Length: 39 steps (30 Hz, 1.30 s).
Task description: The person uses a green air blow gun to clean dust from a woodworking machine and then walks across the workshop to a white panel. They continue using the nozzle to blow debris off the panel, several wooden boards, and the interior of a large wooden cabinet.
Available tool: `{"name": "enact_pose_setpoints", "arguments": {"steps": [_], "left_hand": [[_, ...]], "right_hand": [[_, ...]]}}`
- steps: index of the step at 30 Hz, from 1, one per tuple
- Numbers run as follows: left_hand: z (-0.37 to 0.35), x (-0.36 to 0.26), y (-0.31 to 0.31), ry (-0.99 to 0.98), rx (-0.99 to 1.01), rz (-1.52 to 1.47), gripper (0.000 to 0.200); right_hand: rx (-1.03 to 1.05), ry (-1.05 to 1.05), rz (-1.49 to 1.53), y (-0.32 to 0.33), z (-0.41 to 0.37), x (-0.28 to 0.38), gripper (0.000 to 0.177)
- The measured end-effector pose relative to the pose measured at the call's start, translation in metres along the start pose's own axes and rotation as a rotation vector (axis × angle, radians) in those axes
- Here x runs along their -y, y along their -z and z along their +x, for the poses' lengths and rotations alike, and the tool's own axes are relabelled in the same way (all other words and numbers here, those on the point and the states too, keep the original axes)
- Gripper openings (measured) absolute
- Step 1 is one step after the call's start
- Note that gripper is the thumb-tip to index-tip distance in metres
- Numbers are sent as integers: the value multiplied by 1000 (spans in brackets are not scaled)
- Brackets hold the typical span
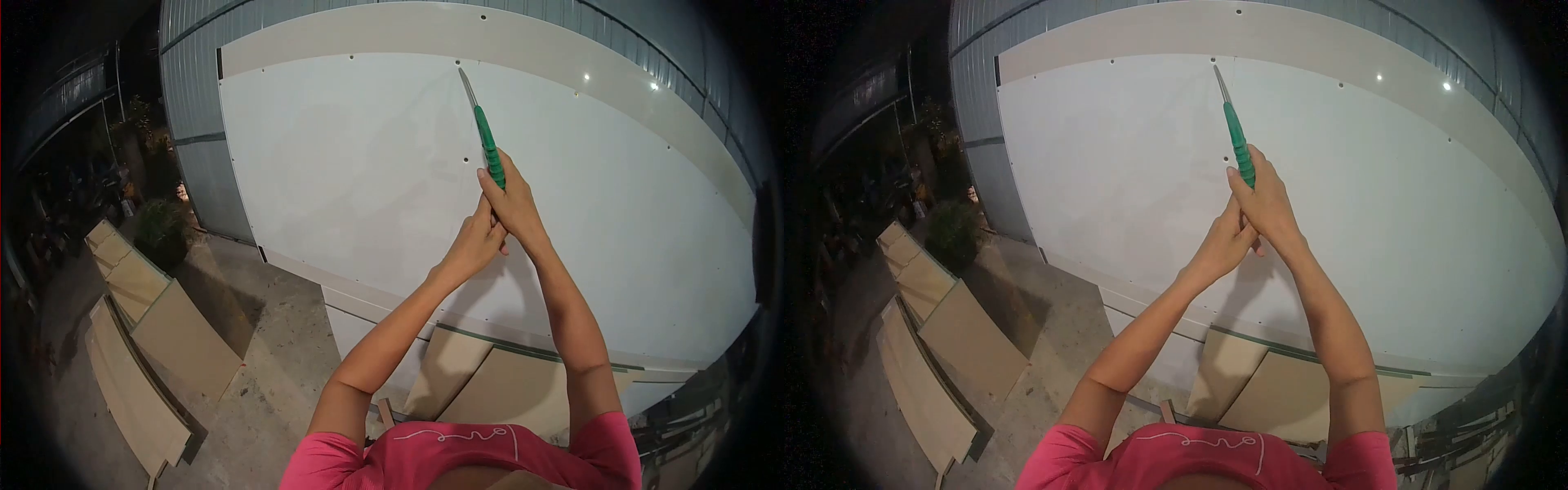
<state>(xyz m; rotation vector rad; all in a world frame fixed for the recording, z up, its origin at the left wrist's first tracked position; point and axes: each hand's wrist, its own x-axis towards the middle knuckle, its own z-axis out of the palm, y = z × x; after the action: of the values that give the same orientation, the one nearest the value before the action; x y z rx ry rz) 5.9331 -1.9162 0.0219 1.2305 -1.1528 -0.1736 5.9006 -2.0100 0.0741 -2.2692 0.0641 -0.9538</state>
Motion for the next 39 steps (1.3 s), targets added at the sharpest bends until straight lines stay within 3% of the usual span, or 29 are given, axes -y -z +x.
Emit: {"name": "enact_pose_setpoints", "arguments": {"steps": [20,23,26,32,34,35,39], "left_hand": [[-12,12,34,43,-107,20,48],[-15,1,57,3,-244,16,35],[-5,18,87,-48,-324,33,47],[14,27,119,-42,-310,-74,30],[13,28,120,-58,-303,-82,34],[10,24,119,-66,-296,-97,35],[-6,5,115,-57,-329,-67,40]], "right_hand": [[29,38,38,-47,14,11,54],[88,157,22,-69,34,25,59],[98,175,-26,-91,53,42,58],[17,287,-107,-131,98,21,57],[-36,382,-78,-136,103,12,55],[75,229,-56,-125,92,29,56],[69,315,-93,-123,96,24,57]]}}
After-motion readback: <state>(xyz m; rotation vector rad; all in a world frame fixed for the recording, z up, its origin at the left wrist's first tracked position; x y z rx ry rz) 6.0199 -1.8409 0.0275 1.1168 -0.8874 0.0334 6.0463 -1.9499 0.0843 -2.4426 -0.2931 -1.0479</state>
